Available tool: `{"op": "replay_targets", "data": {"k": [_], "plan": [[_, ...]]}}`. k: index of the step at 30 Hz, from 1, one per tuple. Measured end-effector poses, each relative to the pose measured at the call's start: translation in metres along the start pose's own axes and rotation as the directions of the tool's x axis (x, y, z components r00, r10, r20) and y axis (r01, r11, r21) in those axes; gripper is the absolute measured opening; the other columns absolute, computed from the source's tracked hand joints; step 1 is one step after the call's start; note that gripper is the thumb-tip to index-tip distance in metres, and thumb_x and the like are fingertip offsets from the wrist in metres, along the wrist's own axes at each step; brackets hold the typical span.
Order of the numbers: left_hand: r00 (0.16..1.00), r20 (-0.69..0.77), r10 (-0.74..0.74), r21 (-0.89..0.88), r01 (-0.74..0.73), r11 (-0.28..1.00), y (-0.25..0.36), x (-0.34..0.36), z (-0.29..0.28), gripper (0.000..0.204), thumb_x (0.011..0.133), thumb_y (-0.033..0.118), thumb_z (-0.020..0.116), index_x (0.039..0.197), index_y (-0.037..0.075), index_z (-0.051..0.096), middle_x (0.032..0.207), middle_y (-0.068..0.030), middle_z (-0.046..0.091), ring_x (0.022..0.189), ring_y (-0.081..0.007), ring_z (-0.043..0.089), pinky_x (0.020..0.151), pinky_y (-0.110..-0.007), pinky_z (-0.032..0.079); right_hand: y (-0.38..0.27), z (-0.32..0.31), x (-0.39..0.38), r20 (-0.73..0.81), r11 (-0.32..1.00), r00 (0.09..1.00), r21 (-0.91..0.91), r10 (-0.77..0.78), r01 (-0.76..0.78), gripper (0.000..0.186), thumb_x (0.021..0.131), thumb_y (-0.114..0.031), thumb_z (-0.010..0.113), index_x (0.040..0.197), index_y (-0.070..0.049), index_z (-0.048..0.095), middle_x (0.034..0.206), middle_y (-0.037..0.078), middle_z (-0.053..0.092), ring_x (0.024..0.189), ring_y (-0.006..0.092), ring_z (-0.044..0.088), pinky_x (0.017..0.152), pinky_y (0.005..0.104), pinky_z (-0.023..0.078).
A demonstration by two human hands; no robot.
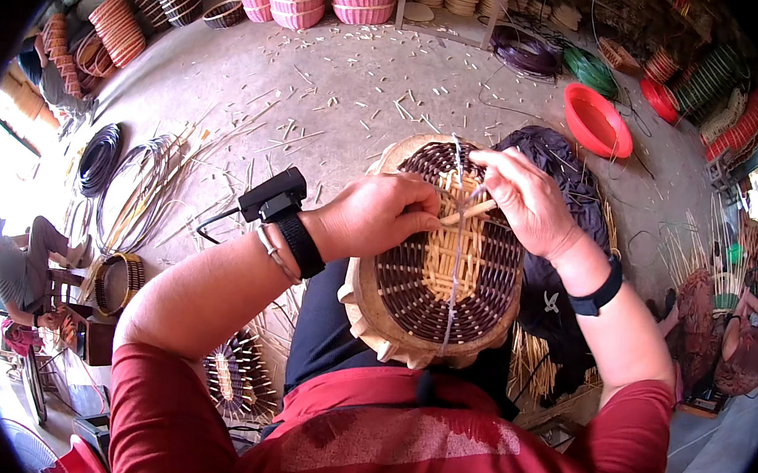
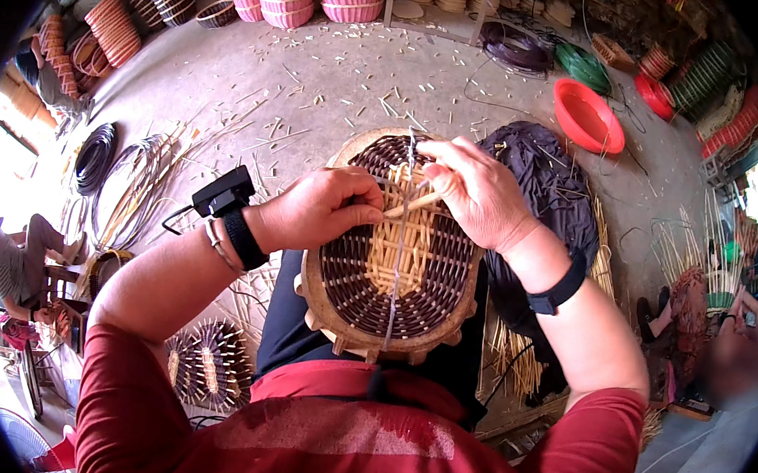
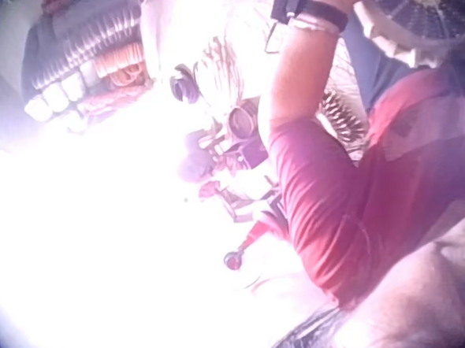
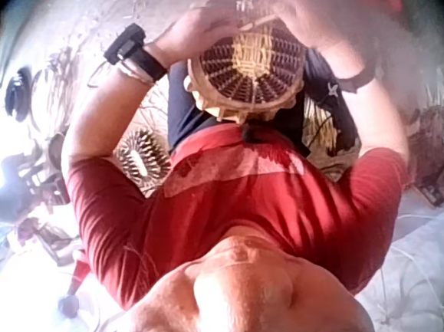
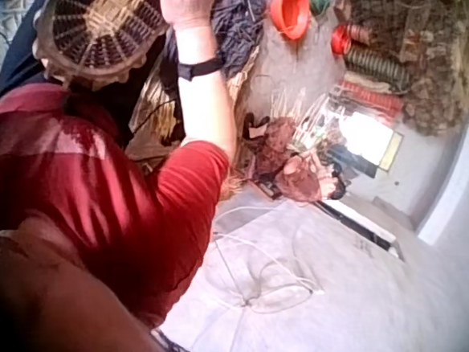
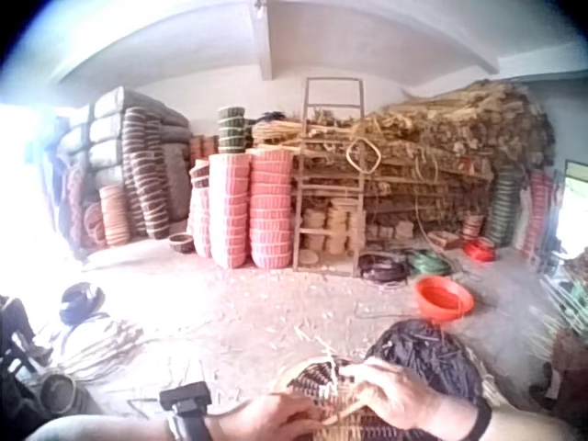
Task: The person weaves a basket by hand, threading thin strips through a wooden frame and securing them.
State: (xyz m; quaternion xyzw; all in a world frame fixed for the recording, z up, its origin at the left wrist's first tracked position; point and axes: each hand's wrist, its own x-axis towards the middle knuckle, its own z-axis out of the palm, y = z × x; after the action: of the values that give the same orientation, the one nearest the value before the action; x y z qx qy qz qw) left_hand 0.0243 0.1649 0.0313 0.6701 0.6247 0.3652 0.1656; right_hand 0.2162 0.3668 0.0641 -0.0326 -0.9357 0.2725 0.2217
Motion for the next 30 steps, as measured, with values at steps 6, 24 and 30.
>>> {"op": "replay_targets", "data": {"k": [6,24,30], "plan": [[0.999,0.025,0.022,-0.010,-0.022,1.000,-0.001,0.004,0.004,0.019,0.101,0.022,0.075,0.102,0.004,0.069,0.094,-0.0139,0.068,0.089,-0.0333,0.069,0.082,-0.044,0.055,0.025,0.036,0.002,-0.106,0.959,0.994,-0.279,0.018,-0.047,0.076,0.116,-0.063,0.027,0.157,-0.005,0.051,0.144,0.018,0.062,0.138,0.0367,0.055,0.117,0.0500,0.040],[0.997,0.080,-0.012,0.047,0.008,0.999,0.005,-0.001,-0.011,0.053,0.078,0.037,0.098,0.084,0.004,0.056,0.079,-0.0090,0.051,0.072,-0.0275,0.049,0.067,-0.041,0.044,-0.013,0.058,0.047,0.105,0.814,0.863,-0.403,0.495,-0.418,0.075,0.107,-0.071,0.046,0.158,-0.016,0.052,0.157,0.014,0.052,0.151,0.0344,0.045,0.121,0.0571,0.037],[0.996,0.092,0.022,0.028,-0.025,0.999,-0.010,-0.012,-0.007,0.053,0.078,0.042,0.095,0.085,0.005,0.058,0.085,-0.0135,0.059,0.081,-0.0355,0.061,0.074,-0.046,0.051,-0.014,0.069,0.063,0.095,0.743,0.833,-0.517,0.544,-0.426,0.080,0.103,-0.078,0.049,0.153,-0.017,0.055,0.153,0.015,0.054,0.148,0.0358,0.048,0.118,0.0578,0.039]]}}
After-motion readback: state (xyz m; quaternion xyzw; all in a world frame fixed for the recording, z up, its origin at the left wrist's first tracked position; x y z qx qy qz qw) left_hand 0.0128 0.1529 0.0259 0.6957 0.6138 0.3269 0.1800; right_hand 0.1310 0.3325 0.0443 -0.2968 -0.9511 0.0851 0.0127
